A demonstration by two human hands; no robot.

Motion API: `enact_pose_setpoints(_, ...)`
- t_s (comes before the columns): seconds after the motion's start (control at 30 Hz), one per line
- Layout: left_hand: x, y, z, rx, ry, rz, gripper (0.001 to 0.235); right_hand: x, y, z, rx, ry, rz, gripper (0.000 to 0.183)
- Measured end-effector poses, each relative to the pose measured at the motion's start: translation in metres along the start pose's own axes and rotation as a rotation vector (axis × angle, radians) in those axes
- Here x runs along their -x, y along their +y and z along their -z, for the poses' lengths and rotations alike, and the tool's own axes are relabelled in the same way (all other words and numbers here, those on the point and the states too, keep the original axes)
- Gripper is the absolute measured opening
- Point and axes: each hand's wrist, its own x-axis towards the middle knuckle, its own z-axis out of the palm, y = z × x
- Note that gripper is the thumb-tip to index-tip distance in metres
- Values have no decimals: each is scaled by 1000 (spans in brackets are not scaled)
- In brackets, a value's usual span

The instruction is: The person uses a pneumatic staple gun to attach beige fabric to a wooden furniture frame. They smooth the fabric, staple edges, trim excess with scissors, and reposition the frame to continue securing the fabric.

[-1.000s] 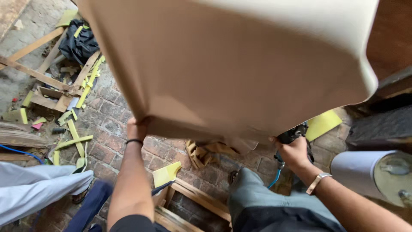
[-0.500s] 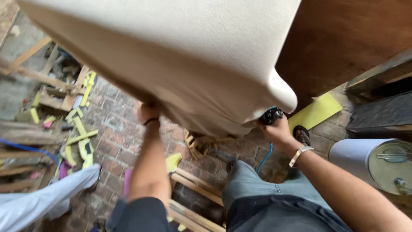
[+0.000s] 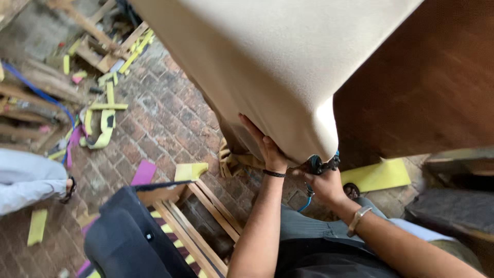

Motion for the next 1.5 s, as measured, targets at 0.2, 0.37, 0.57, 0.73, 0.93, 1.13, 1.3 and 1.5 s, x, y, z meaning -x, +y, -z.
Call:
enact_pose_setpoints(0.2, 25, -60, -14, 187, 112, 177, 112, 4, -22, 4, -106, -120, 51, 38)
enact_pose_setpoints(0.37, 23, -57, -17, 324, 122, 218, 117, -5, -37, 10, 167, -122, 158, 32)
enact_pose_setpoints(0.57, 22, -36, -21, 301, 167, 199, 120, -22, -48, 26, 100, -124, 194, 26)
enact_pose_setpoints(0.73, 34, -34, -41, -155, 390, -69, 87, -43, -59, 25, 115, -125, 267, 30)
enact_pose_setpoints(0.93, 45, -40, -41, -393, 332, -371, 70, -70, -61, 30, 118, -194, 321, 28)
enact_pose_setpoints(1.13, 49, -22, -30, -595, 202, -294, 81, -84, -69, 31, -74, -376, 131, 26)
enact_pose_setpoints(1.3, 62, -20, -32, -604, 263, -3, 66, -94, -74, 38, 286, -446, 222, 16)
enact_pose_setpoints(1.5, 66, -47, -34, -808, 462, 95, 68, -102, -75, 105, 121, -465, -258, 24)
